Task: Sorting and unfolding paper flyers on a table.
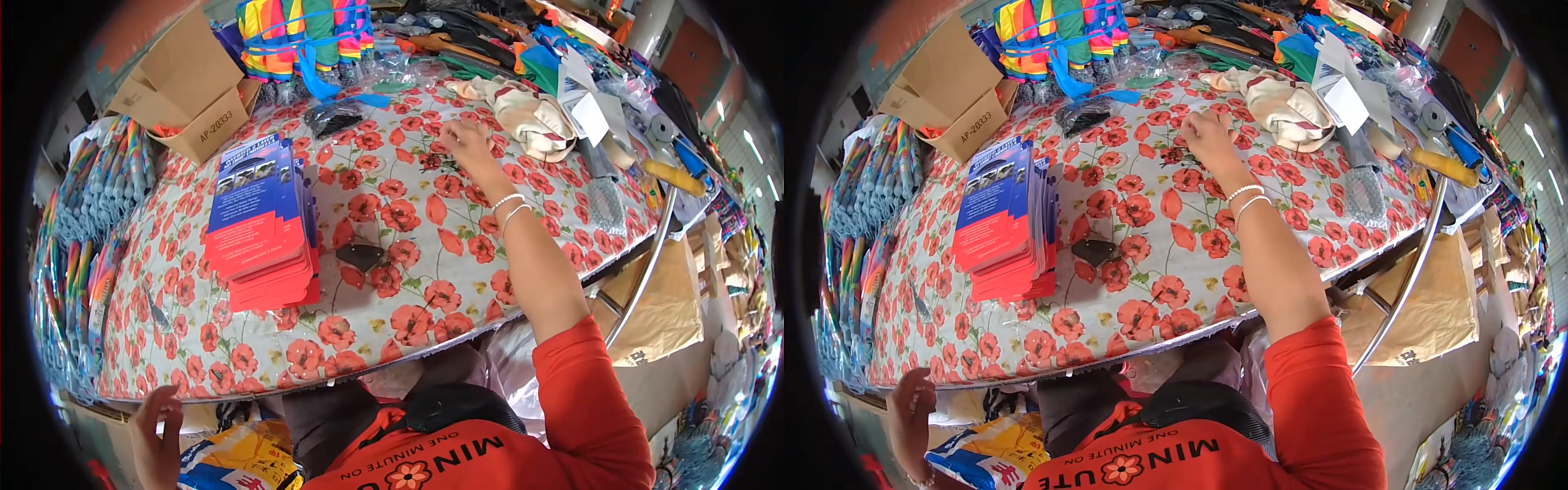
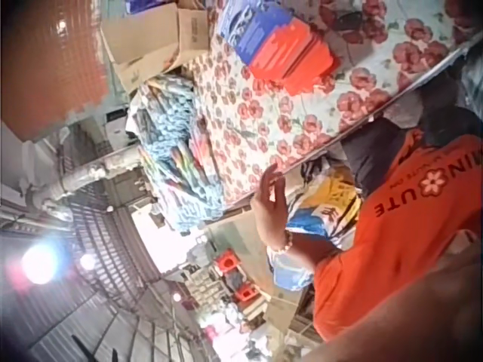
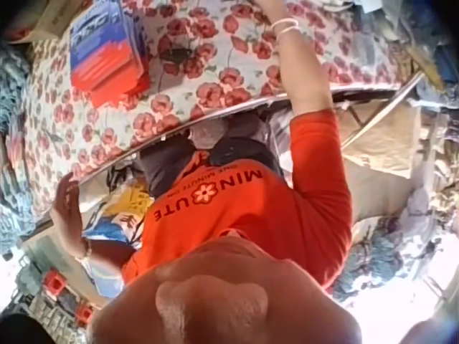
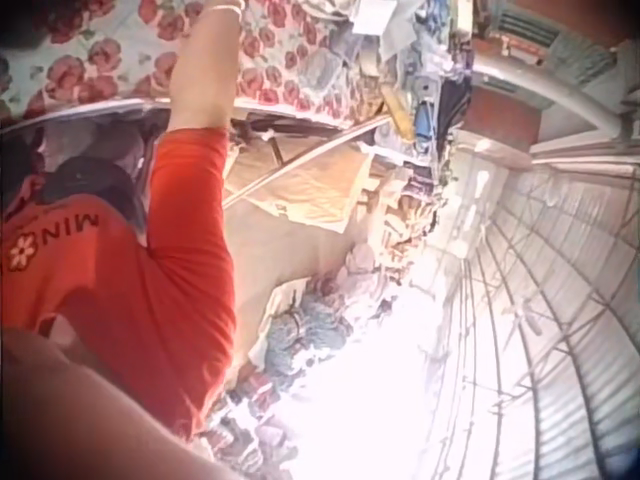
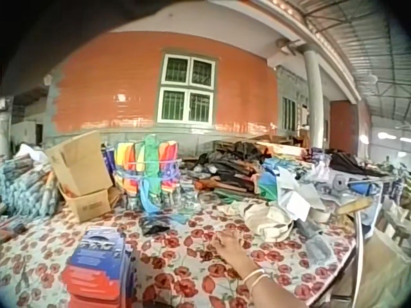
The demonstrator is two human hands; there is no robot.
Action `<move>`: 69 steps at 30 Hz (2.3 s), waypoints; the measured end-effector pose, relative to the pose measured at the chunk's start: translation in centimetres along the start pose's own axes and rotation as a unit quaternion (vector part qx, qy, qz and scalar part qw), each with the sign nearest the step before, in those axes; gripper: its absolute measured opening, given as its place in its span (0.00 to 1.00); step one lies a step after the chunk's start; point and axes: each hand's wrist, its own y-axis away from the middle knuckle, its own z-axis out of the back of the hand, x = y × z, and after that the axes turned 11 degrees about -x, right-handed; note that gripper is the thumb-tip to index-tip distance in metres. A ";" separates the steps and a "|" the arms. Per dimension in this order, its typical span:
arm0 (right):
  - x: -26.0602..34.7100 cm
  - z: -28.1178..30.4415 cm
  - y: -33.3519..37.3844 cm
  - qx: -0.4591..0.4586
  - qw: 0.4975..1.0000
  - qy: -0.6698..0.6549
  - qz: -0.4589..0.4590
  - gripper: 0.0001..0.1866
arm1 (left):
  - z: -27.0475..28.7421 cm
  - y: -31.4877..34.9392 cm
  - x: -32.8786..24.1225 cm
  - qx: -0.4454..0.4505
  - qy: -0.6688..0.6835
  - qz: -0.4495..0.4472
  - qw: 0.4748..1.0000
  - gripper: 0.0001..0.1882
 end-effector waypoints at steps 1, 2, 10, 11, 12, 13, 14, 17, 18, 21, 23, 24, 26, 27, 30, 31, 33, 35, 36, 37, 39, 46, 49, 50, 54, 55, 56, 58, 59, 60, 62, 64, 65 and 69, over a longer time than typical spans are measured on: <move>-0.2 0.4 0.0 -0.002 1.000 0.003 -0.001 0.06 | -0.6 -0.8 -0.6 0.001 0.001 -0.003 1.000 0.14; -0.3 0.8 -0.1 -0.020 1.000 -0.014 -0.016 0.06 | -1.2 -1.5 -1.1 -0.002 0.007 -0.017 1.000 0.14; 0.0 2.2 -0.9 -0.027 0.963 -0.221 -0.150 0.06 | -4.2 -3.8 -5.7 -0.054 0.049 -0.204 0.976 0.11; -0.3 2.5 -0.9 -0.018 0.939 -0.293 -0.180 0.06 | -4.6 -3.9 -6.2 -0.038 0.059 -0.214 0.974 0.11; -0.4 2.7 -1.0 -0.007 0.908 -0.362 -0.210 0.07 | -5.0 -4.0 -6.6 -0.023 0.070 -0.223 0.972 0.10; -0.5 2.8 -1.1 -0.006 0.909 -0.362 -0.206 0.07 | -5.4 -4.0 -7.0 -0.025 0.072 -0.223 0.972 0.10; -0.1 3.2 -1.1 -0.017 0.892 -0.389 -0.231 0.07 | -5.8 -4.0 -7.5 -0.025 0.083 -0.235 0.968 0.10; 0.7 3.7 -1.0 -0.032 0.854 -0.440 -0.276 0.07 | -6.9 -4.0 -8.5 -0.028 0.106 -0.255 0.961 0.08; 0.9 3.7 -1.0 -0.036 0.845 -0.456 -0.277 0.07 | -7.3 -4.0 -8.7 -0.024 0.123 -0.265 0.956 0.08; 1.0 3.4 -0.8 -0.042 0.824 -0.489 -0.282 0.08 | -8.1 -3.8 -8.8 -0.017 0.157 -0.280 0.947 0.07; 0.5 3.6 -0.9 -0.046 0.825 -0.475 -0.303 0.07 | -8.5 -3.8 -8.7 -0.015 0.162 -0.284 0.945 0.06; 0.8 3.7 -1.0 -0.048 0.824 -0.469 -0.313 0.06 | -8.6 -3.8 -8.6 -0.015 0.163 -0.286 0.944 0.06; 1.1 4.2 -1.0 -0.044 0.813 -0.483 -0.322 0.06 | -8.5 -3.6 -8.0 -0.008 0.161 -0.279 0.947 0.06; 1.2 4.6 -1.1 -0.041 0.801 -0.497 -0.330 0.06 | -8.5 -3.6 -7.8 -0.002 0.159 -0.273 0.949 0.06; 3.6 6.2 -1.5 -0.026 0.769 -0.551 -0.322 0.06 | -8.3 -3.2 -7.6 0.018 0.171 -0.262 0.950 0.06; 5.3 7.1 -1.7 -0.013 0.749 -0.589 -0.304 0.07 | -8.4 -3.0 -7.7 0.032 0.187 -0.255 0.948 0.06; 10.2 8.9 -1.4 0.013 0.726 -0.637 -0.260 0.08 | -8.8 -3.0 -8.0 0.038 0.203 -0.242 0.948 0.05; 16.3 11.2 0.7 0.045 0.716 -0.662 -0.218 0.08 | -9.6 -3.6 -8.9 0.061 0.294 -0.254 0.919 0.07; 18.6 12.1 1.8 0.065 0.707 -0.675 -0.202 0.06 | -10.3 -4.0 -9.6 0.058 0.355 -0.246 0.900 0.09; 20.5 12.6 2.7 0.074 0.704 -0.677 -0.202 0.06 | -10.8 -4.3 -10.4 0.053 0.413 -0.235 0.878 0.11; 23.1 13.1 4.3 0.109 0.669 -0.721 -0.142 0.07 | -11.8 -5.0 -12.2 0.072 0.515 -0.208 0.828 0.16; 24.5 14.1 6.0 0.163 0.613 -0.752 -0.179 0.11 | -14.2 -5.7 -14.1 0.007 0.504 -0.328 0.799 0.10; 25.0 14.5 6.3 0.109 0.703 -0.685 -0.157 0.10 | -13.4 -5.4 -13.3 -0.010 0.448 -0.333 0.830 0.06; 25.5 14.5 6.3 0.044 0.785 -0.608 -0.110 0.10 | -13.1 -5.4 -13.0 -0.022 0.416 -0.333 0.846 0.04; 27.5 16.2 6.0 0.075 0.946 -0.265 0.171 0.09 | -11.9 -5.1 -11.9 -0.083 0.311 -0.408 0.854 0.02; 27.9 16.5 6.1 0.114 0.946 -0.117 0.279 0.09 | -11.6 -5.1 -11.5 -0.086 0.308 -0.408 0.855 0.02; 28.2 16.3 6.3 0.112 0.946 -0.119 0.281 0.09 | -11.3 -5.2 -11.2 -0.102 0.290 -0.414 0.857 0.03; 28.9 15.7 6.7 0.243 0.944 -0.205 0.087 0.07 | -10.6 -5.5 -10.5 -0.130 0.254 -0.428 0.858 0.04; 28.8 15.7 6.7 0.300 0.924 -0.239 -0.014 0.07 | -10.3 -5.6 -10.5 -0.129 0.255 -0.435 0.854 0.04; 28.9 15.7 6.7 0.291 0.928 -0.234 -0.016 0.07 | -9.9 -5.5 -10.3 -0.126 0.252 -0.434 0.855 0.03; 28.1 15.6 6.8 0.266 0.920 -0.285 0.033 0.05 | -9.9 -6.0 -10.4 -0.104 0.261 -0.450 0.848 0.03; 26.3 13.1 7.4 0.237 0.891 -0.385 0.049 0.04 | -10.2 -6.9 -10.1 -0.059 0.256 -0.410 0.874 0.04; 26.1 13.4 7.0 0.195 0.891 -0.401 0.087 0.04 | -9.4 -6.7 -11.0 -0.001 0.302 -0.355 0.885 0.05; 26.1 13.2 5.5 0.166 0.892 -0.400 0.133 0.05 | -8.0 -12.9 -7.0 0.004 0.349 -0.283 0.893 0.07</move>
